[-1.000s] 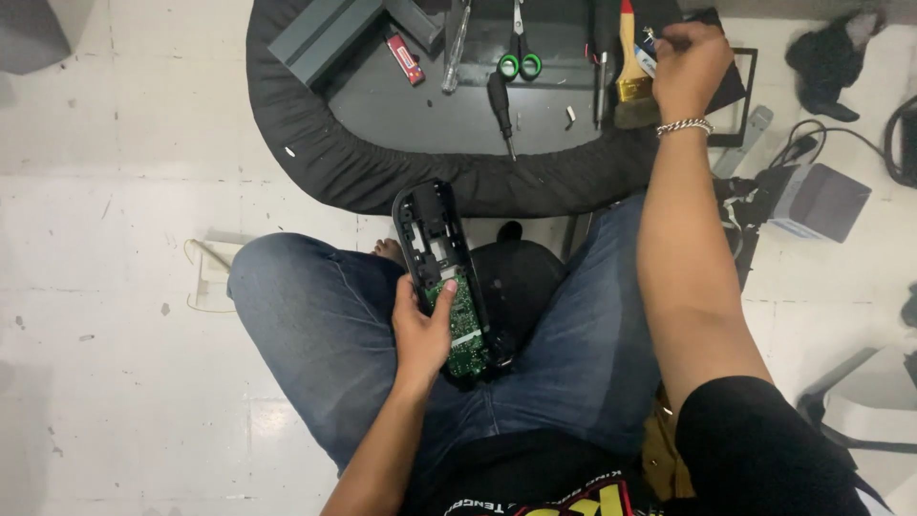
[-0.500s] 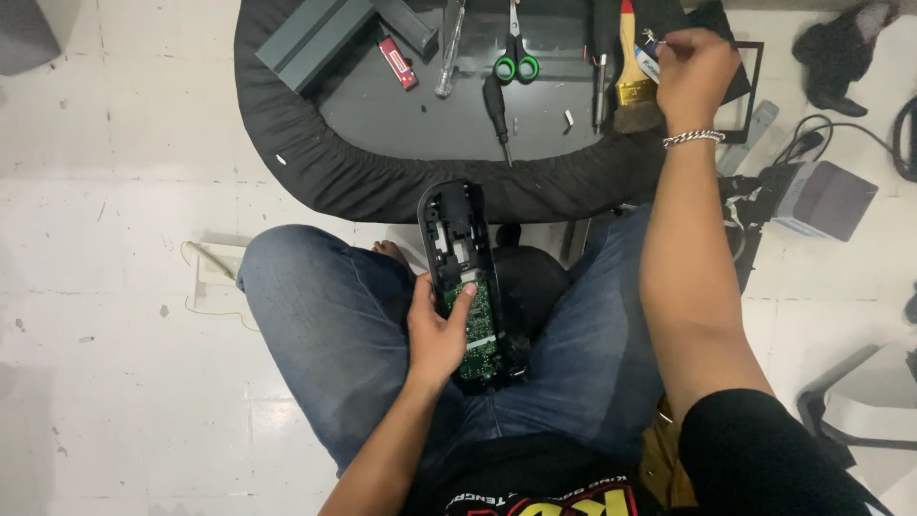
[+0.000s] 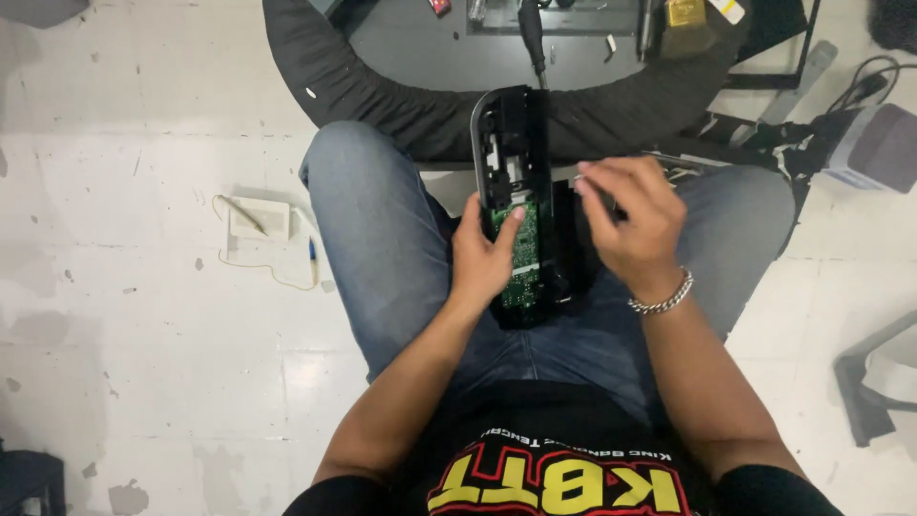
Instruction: Assembling and repairing printer components, including fitting a circuit board into its housing and attaching the control panel faceplate.
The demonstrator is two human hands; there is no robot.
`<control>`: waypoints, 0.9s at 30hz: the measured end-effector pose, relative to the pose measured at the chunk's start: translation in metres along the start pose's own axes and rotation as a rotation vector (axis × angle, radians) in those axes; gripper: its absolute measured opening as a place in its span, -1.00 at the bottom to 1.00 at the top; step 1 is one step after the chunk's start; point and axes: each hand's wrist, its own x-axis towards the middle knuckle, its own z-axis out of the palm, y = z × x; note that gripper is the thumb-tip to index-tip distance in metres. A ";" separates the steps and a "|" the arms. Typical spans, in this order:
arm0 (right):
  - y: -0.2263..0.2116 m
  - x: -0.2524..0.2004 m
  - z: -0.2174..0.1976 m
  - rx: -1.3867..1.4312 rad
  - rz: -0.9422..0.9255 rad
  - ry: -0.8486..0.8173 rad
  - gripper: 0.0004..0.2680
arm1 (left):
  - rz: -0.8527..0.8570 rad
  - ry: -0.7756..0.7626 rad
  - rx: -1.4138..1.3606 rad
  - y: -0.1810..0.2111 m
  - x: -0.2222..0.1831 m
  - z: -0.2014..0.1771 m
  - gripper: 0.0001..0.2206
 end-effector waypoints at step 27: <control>-0.049 -0.022 -0.009 -0.366 -0.001 -0.211 -0.95 | 0.008 -0.229 -0.046 0.010 -0.013 -0.014 -0.51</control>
